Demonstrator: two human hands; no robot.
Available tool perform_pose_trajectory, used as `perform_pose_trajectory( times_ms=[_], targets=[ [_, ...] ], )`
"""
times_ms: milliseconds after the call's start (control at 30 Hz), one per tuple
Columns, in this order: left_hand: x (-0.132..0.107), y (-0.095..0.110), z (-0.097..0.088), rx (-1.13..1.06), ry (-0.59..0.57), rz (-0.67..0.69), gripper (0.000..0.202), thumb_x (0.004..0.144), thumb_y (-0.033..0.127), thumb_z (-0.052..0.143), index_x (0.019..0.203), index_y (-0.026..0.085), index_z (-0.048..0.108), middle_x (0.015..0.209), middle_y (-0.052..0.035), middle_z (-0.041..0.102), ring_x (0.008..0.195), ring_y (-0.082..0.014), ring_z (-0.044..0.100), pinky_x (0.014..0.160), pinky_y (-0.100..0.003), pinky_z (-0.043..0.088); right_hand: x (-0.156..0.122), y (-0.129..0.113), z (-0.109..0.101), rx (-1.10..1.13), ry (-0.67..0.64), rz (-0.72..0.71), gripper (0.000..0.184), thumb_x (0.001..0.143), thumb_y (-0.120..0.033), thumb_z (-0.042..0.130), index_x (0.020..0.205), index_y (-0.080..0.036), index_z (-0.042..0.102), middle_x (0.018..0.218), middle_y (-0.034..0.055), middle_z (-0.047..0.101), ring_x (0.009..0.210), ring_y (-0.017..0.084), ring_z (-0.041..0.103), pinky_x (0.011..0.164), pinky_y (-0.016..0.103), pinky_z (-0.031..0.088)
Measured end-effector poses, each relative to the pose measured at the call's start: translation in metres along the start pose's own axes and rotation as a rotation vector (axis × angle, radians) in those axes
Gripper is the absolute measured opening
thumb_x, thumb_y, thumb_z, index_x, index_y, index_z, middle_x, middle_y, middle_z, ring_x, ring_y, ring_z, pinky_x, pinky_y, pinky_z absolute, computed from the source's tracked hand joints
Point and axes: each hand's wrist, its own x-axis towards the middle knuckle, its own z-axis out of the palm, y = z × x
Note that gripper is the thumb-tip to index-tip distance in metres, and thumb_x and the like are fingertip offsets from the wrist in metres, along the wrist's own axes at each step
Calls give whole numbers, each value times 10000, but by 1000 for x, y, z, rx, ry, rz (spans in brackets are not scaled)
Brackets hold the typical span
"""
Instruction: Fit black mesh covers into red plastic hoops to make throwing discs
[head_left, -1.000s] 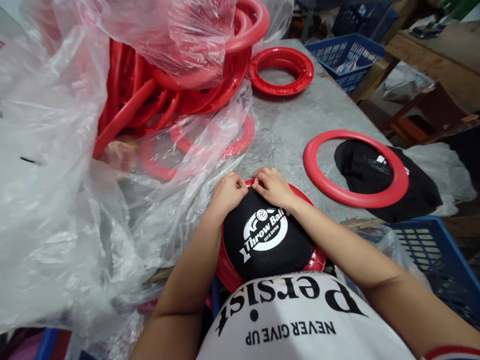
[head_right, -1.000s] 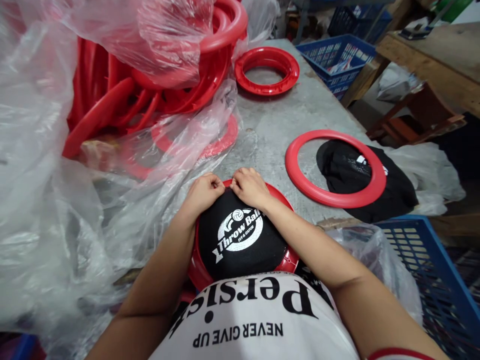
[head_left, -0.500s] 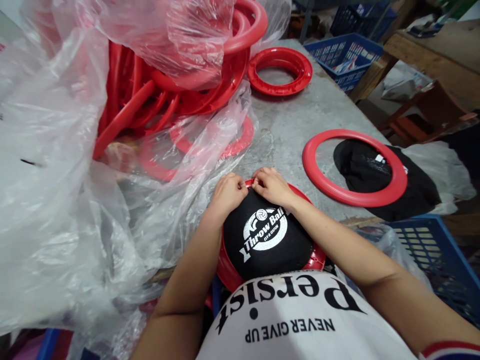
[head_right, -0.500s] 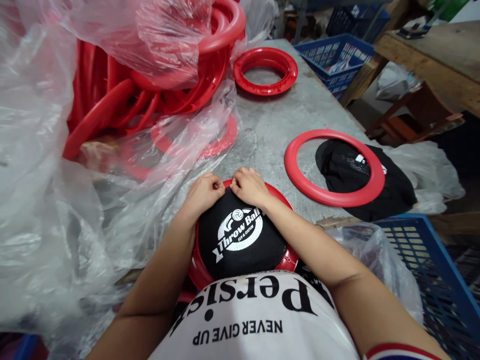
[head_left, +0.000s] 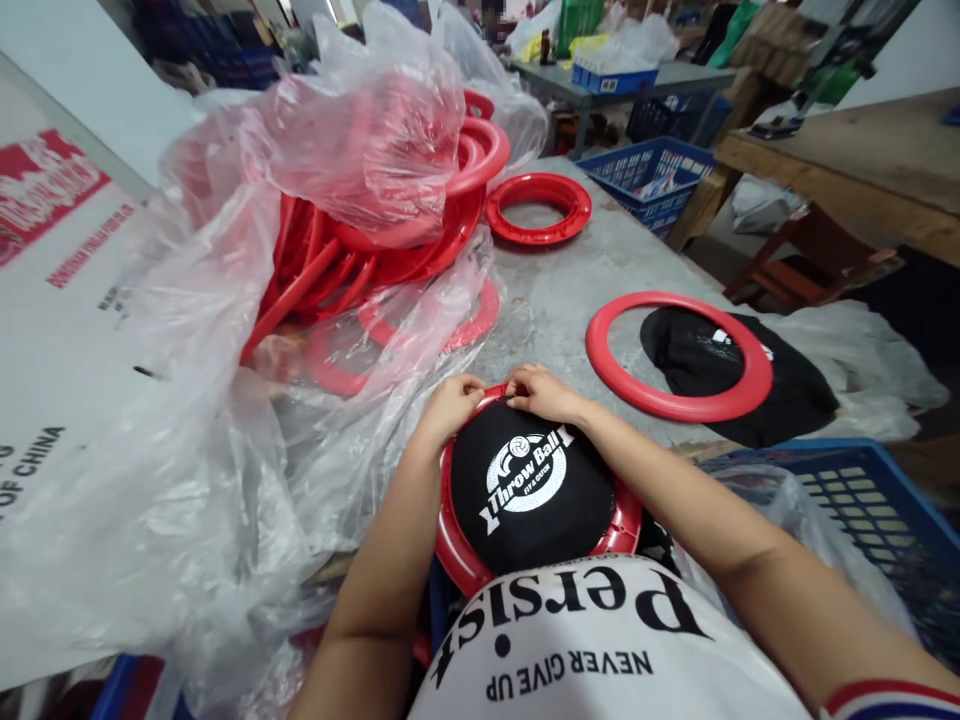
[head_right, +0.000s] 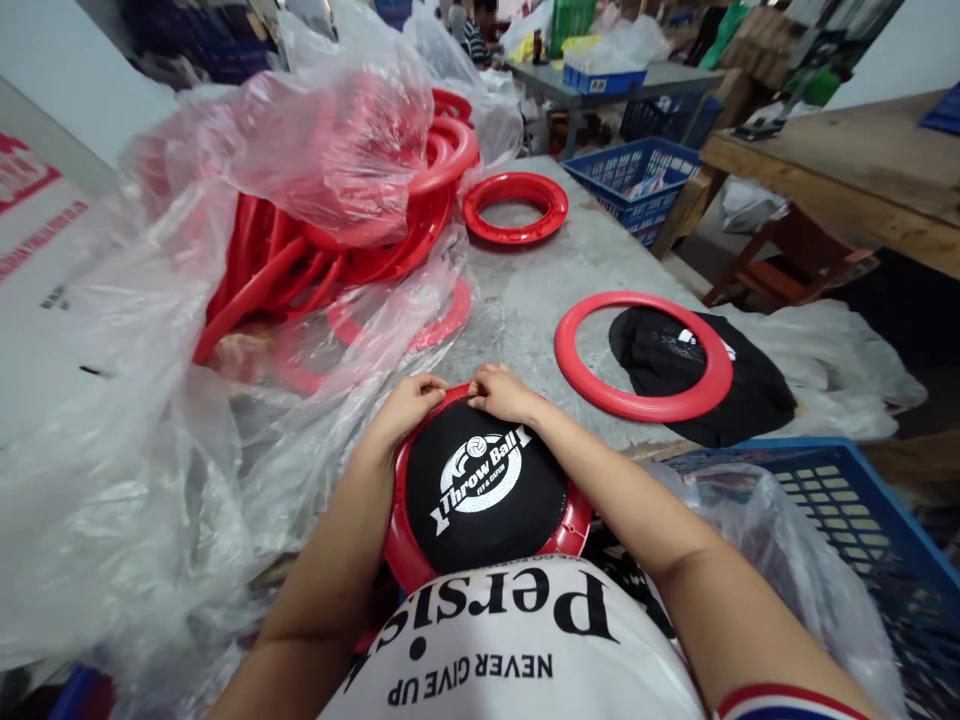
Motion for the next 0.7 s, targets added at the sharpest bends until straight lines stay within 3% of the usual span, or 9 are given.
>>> perform_pose_trajectory(
  times_ms=[167,300,433,533,700],
  targets=[
    [0,15,-10,19,-30,107,269,820,249,538,996,171,726,987,-54,764,902,-208,693,864,-323,533,-20,21,-16,-92,143,210,72,879,-191,666,951,-183,667,1066,98,682,1030,234,574,955,356,423],
    [-2,34,-7,235,-51,221,277,859,229,502,985,188,746,1061,-75,755,998,-229,675,942,-355,510,-43,42,-26,-150,254,342,160,894,-213,655,1048,-173,668,1116,122,685,1051,254,593,952,386,445],
    [5,50,11,467,3,326,324,887,162,486,1059,181,760,1160,-122,718,1137,-273,608,1062,-407,444,-56,42,-37,-218,228,328,277,884,-194,635,1156,-161,679,1181,158,658,1106,287,590,982,418,456],
    [15,60,25,516,18,356,319,895,148,491,1029,189,778,1144,-137,712,1140,-295,587,1058,-422,435,-46,31,-47,-210,272,238,305,868,-146,616,1159,-178,703,1242,143,647,1166,276,572,1033,405,443],
    [24,70,38,635,-41,319,307,913,184,484,964,175,787,1108,-166,710,1136,-327,582,1027,-468,422,-12,23,-52,-128,110,199,103,805,-208,714,891,-190,767,1064,105,735,1049,253,631,955,342,470]
  ],
)
